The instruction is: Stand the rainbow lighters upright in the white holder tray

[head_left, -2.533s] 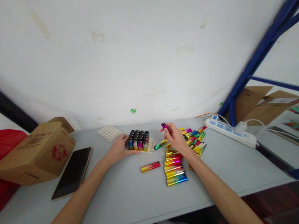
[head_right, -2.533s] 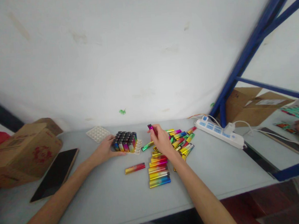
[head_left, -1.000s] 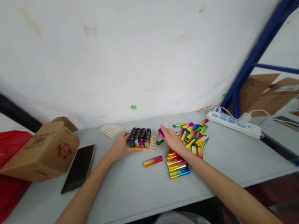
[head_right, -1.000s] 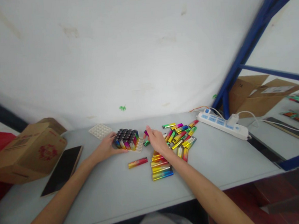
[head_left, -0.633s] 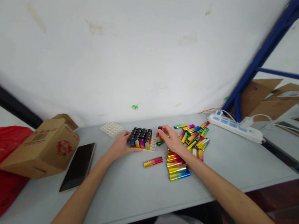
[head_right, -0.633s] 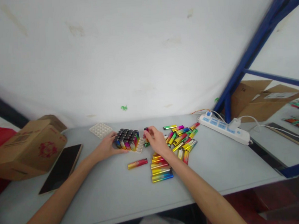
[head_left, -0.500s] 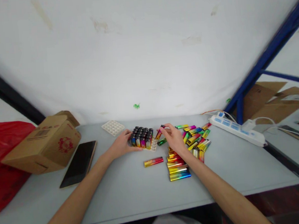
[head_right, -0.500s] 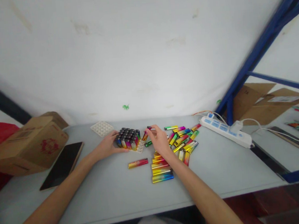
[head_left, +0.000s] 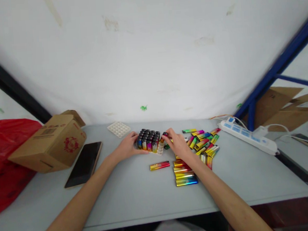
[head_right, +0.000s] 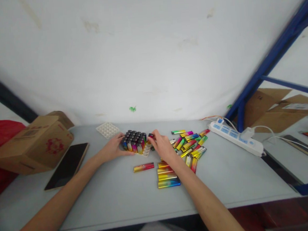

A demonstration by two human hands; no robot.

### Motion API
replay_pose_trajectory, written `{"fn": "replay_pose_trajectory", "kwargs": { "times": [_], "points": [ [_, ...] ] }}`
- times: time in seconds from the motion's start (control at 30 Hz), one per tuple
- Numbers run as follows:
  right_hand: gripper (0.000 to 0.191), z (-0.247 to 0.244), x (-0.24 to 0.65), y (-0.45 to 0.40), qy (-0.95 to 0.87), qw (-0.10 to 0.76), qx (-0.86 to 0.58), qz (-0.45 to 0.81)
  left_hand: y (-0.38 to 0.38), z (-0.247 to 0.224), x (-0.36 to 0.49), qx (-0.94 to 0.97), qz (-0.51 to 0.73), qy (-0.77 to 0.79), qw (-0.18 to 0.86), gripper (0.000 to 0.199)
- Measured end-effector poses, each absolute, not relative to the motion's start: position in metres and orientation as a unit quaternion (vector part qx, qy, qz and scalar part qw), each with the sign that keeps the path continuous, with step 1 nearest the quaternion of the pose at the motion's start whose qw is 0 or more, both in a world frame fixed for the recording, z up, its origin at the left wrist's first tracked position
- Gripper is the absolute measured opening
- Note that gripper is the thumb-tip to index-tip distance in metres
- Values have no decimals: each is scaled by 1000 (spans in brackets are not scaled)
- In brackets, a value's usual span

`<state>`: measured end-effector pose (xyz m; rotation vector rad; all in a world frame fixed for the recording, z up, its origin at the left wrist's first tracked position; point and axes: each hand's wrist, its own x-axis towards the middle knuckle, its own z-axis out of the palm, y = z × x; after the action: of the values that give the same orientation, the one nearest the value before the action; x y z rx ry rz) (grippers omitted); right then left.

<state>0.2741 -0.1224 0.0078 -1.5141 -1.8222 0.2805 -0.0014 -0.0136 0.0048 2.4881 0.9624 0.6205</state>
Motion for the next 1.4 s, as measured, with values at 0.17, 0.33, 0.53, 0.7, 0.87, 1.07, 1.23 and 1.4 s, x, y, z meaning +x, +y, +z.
{"fn": "replay_pose_trajectory", "kwargs": {
  "times": [0.17, 0.33, 0.53, 0.7, 0.87, 1.07, 1.23, 1.4],
  "points": [
    [10, 10, 276, -122, -737, 292, -601, 97, -14, 7, -1, 890, 218, 347, 202, 68],
    [26, 14, 289, -128, -781, 243, -571, 68, -14, 6, -1, 889, 209, 355, 201, 71],
    [23, 14, 313, -138, -822, 174, -538, 70, -13, 4, -2, 890, 207, 349, 209, 69],
    [22, 14, 314, -135, -798, 176, -573, 54, -13, 3, -2, 888, 215, 348, 209, 66],
    [30, 20, 316, -133, -744, 330, -578, 63, -14, 4, -2, 887, 210, 351, 214, 69],
    [38, 21, 304, -131, -617, 488, -571, 235, -13, 3, -3, 891, 205, 355, 194, 72],
    [39, 28, 281, -135, -468, 584, -470, 468, -11, 1, -4, 891, 207, 355, 191, 73],
    [36, 33, 270, -141, -407, 571, -480, 528, -12, 3, -3, 893, 208, 352, 189, 70]
  ]
}}
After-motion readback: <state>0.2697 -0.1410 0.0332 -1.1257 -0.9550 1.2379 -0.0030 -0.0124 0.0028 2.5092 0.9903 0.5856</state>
